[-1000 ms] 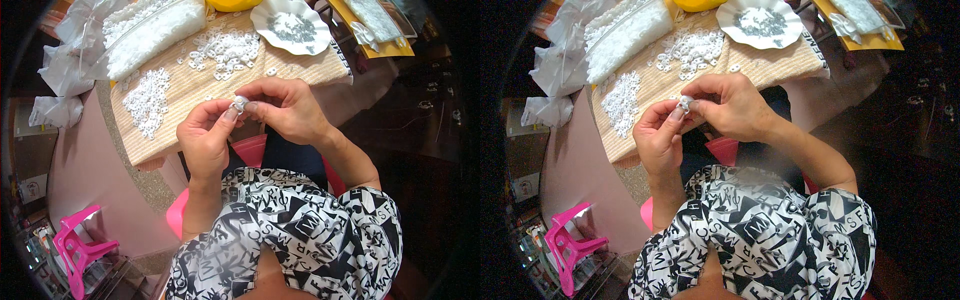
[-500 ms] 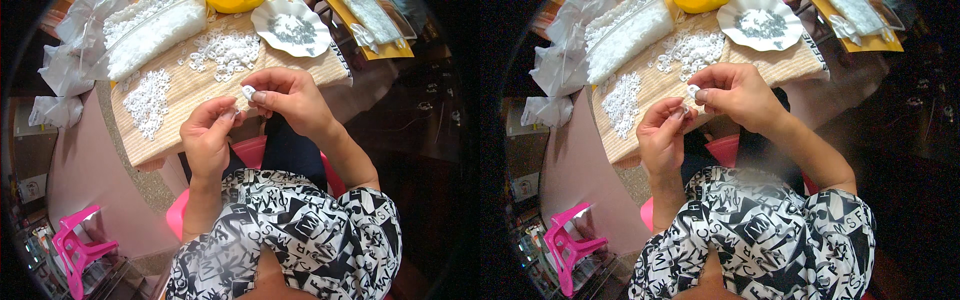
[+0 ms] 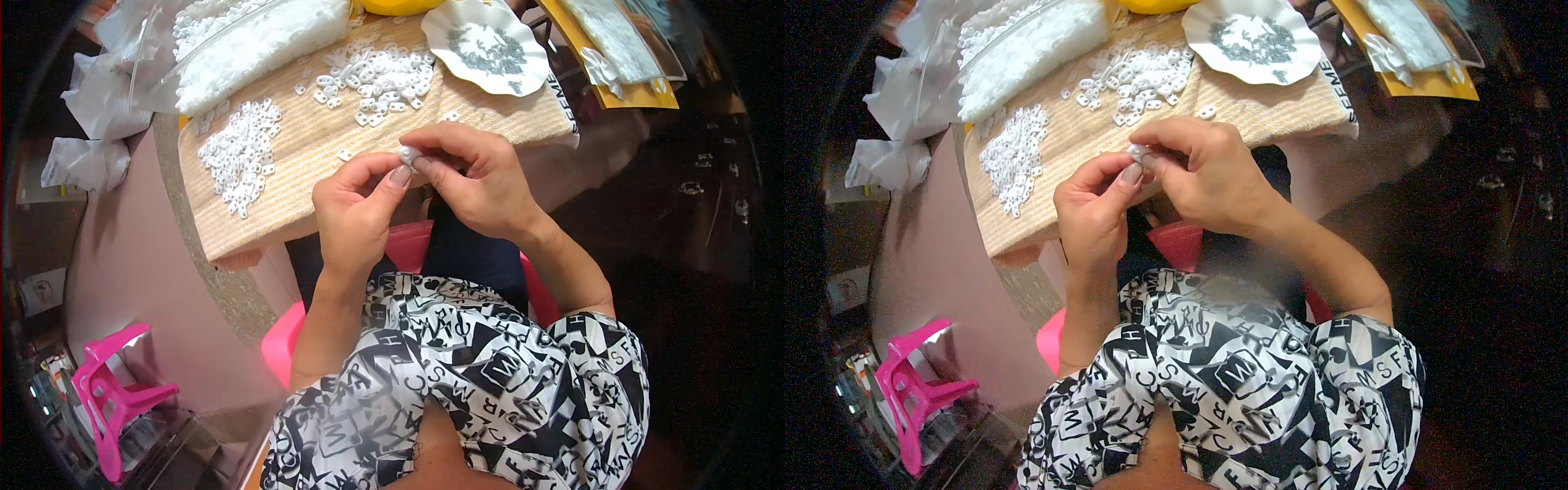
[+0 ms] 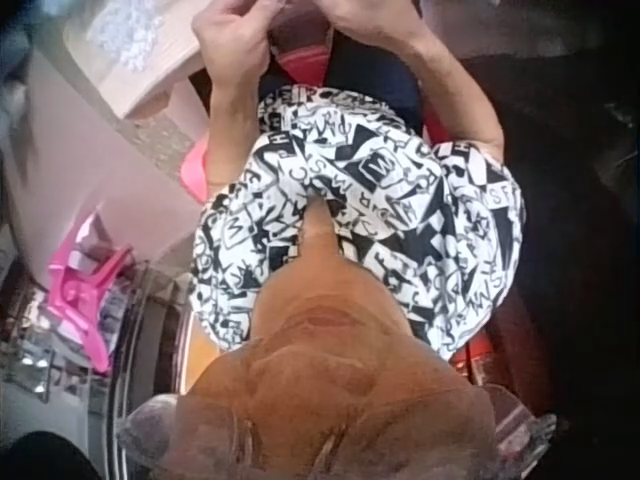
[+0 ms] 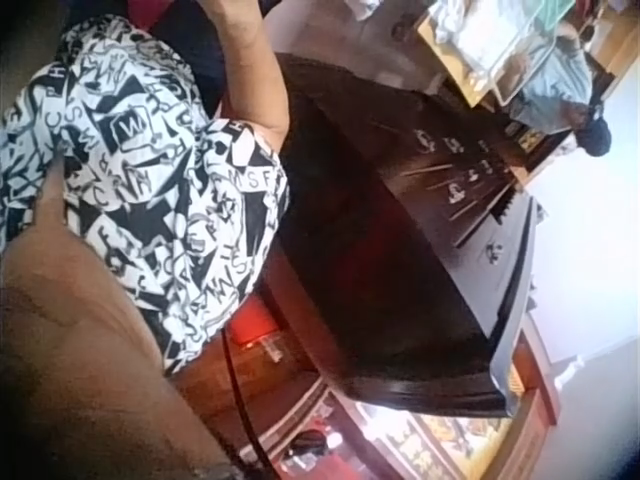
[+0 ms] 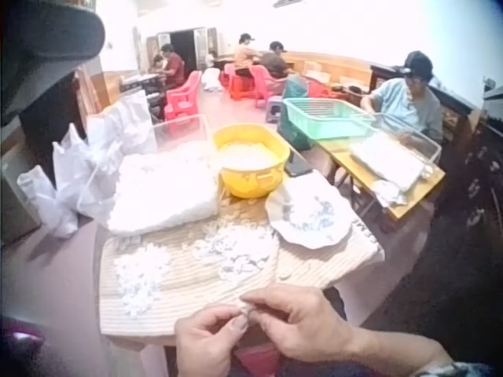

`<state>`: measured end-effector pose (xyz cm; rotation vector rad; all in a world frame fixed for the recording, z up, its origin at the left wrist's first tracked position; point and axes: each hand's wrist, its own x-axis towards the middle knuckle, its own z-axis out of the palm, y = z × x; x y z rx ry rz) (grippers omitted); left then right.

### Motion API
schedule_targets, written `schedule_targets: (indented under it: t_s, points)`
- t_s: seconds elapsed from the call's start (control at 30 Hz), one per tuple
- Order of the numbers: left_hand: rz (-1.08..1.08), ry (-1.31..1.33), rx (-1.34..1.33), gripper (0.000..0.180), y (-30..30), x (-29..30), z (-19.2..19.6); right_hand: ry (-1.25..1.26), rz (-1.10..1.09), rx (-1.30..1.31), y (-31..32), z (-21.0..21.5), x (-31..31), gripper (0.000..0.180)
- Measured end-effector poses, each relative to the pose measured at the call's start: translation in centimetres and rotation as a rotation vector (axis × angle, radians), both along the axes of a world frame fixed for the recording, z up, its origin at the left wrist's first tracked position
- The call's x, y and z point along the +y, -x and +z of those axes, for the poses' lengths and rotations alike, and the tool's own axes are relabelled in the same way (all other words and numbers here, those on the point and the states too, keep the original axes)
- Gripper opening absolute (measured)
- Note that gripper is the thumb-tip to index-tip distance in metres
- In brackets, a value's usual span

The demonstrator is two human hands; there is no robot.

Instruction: Manual assembly of small metal components into plastic housings.

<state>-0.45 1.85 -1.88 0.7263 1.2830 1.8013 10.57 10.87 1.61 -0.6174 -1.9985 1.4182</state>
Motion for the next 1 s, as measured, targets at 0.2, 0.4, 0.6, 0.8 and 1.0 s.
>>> schedule_targets:
  t_s: [0.2, 0.4, 0.6, 0.8, 1.0]
  points:
    - [-0.012, -0.001, -0.037, 0.009, 0.1, 0.1, 0.1, 0.092, 0.029, -0.061, -0.1, 0.0, 0.4, 0.017]
    - [-0.009, 0.011, -0.098, 0.01, -0.1, 0.2, 0.1, 0.247, 0.06, -0.09, -0.2, 0.3, 0.9, 0.021]
    - [0.094, 0.082, -0.024, 0.01, 0.1, 0.4, -0.2, -0.763, -0.073, -0.065, 0.3, 0.4, 1.1, 0.022]
    - [0.157, 0.113, 0.043, 0.012, 0.7, 0.8, -1.7, -0.458, -0.094, -0.124, 1.5, -3.1, 2.9, 0.019]
    - [0.207, 0.062, 0.31, 0.014, 1.0, 1.5, -2.8, 0.092, -0.046, -0.17, 1.7, -2.4, 2.7, 0.02]
